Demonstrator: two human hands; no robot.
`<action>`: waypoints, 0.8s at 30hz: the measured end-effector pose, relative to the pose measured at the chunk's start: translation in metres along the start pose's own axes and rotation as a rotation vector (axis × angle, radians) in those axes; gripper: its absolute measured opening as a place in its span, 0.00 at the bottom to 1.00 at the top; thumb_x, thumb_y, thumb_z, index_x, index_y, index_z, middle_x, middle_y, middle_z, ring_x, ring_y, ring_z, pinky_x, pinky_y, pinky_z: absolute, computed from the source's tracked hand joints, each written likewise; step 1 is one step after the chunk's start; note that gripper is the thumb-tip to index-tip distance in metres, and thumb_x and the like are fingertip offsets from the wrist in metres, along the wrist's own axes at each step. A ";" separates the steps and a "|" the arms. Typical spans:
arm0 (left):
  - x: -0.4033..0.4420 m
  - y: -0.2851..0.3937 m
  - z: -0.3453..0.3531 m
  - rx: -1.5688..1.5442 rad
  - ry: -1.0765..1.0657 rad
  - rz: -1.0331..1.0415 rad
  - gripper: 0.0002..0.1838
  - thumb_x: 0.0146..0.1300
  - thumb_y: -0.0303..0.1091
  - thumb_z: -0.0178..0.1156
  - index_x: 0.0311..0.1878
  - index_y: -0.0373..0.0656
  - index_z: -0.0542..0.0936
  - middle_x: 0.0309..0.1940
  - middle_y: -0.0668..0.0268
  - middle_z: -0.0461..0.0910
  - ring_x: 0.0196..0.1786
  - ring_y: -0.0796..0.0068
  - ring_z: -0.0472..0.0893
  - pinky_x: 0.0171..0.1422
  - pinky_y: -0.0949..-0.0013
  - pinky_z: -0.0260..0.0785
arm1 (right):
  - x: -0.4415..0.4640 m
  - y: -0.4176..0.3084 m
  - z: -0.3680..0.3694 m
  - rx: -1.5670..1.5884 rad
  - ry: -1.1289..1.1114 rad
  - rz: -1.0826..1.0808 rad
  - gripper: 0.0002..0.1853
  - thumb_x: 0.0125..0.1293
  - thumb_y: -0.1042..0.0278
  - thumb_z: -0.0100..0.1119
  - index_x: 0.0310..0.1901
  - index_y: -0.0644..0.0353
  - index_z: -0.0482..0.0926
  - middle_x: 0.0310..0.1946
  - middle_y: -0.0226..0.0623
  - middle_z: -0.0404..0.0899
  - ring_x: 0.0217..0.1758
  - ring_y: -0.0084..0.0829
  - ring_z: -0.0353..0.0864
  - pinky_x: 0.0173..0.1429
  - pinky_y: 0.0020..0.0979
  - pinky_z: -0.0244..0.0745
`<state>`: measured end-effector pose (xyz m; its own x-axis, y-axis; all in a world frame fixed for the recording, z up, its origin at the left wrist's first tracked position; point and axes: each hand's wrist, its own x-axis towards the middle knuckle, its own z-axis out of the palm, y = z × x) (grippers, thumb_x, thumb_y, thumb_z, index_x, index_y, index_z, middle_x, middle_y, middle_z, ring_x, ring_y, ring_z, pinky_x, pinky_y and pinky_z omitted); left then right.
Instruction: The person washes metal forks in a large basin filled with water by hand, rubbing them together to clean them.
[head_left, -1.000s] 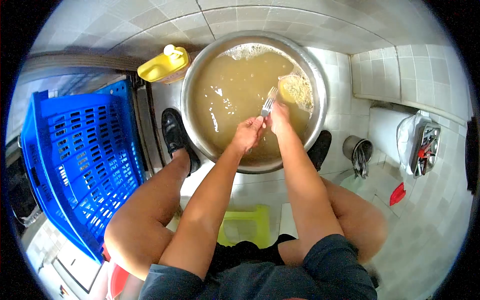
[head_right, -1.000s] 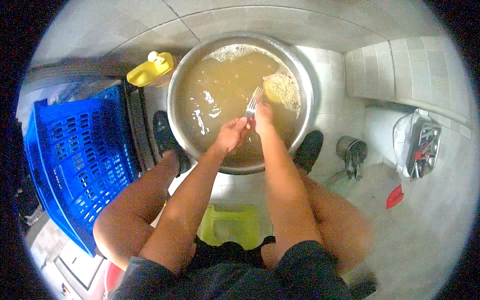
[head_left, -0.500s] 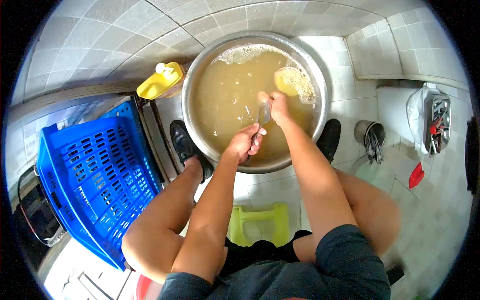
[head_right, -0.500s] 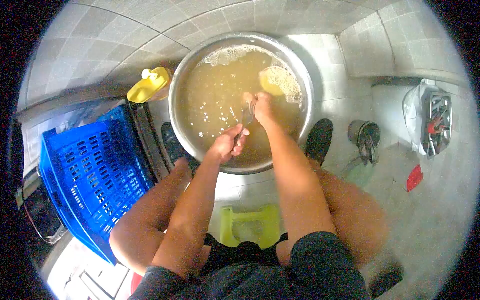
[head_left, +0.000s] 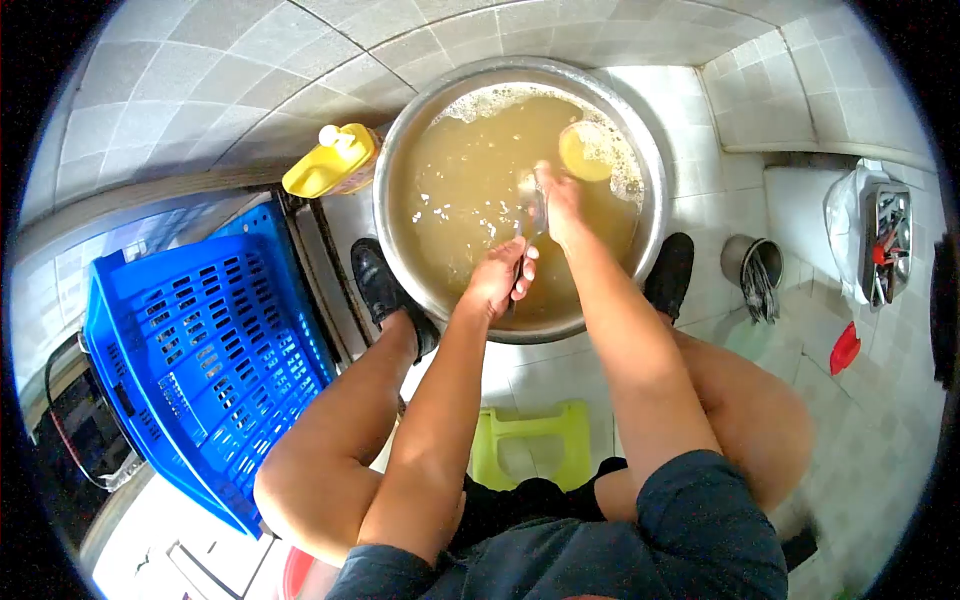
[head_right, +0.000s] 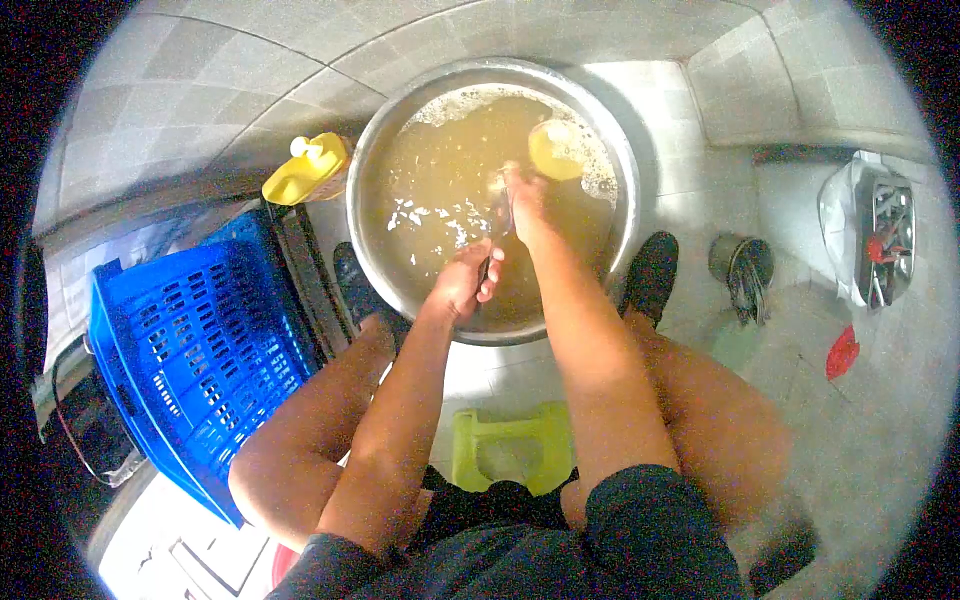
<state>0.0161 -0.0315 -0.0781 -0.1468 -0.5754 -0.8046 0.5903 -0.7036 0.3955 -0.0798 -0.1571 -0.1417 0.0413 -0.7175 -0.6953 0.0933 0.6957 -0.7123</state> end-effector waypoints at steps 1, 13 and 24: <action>0.002 0.002 0.002 -0.037 0.095 0.002 0.16 0.77 0.44 0.43 0.39 0.43 0.74 0.21 0.69 0.71 0.17 0.79 0.65 0.18 0.74 0.55 | 0.011 0.010 0.006 0.044 0.087 0.010 0.18 0.71 0.48 0.54 0.36 0.57 0.77 0.23 0.31 0.74 0.24 0.26 0.75 0.22 0.31 0.70; 0.013 -0.015 -0.007 0.117 0.192 0.114 0.14 0.76 0.43 0.47 0.41 0.44 0.76 0.22 0.71 0.72 0.18 0.79 0.68 0.21 0.73 0.62 | -0.005 0.029 0.007 -0.355 -0.131 0.054 0.13 0.67 0.61 0.63 0.34 0.64 0.80 0.20 0.32 0.77 0.18 0.24 0.72 0.20 0.31 0.66; -0.001 0.003 0.011 -0.109 0.185 0.072 0.13 0.75 0.41 0.49 0.44 0.44 0.78 0.22 0.72 0.70 0.13 0.83 0.61 0.14 0.76 0.50 | -0.005 0.033 0.003 -0.397 -0.171 -0.131 0.15 0.65 0.58 0.63 0.45 0.62 0.82 0.34 0.37 0.84 0.28 0.35 0.80 0.37 0.35 0.75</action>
<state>0.0098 -0.0380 -0.0714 0.0416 -0.5293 -0.8474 0.6775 -0.6084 0.4133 -0.0741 -0.1309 -0.1611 0.2218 -0.7725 -0.5950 -0.2783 0.5347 -0.7979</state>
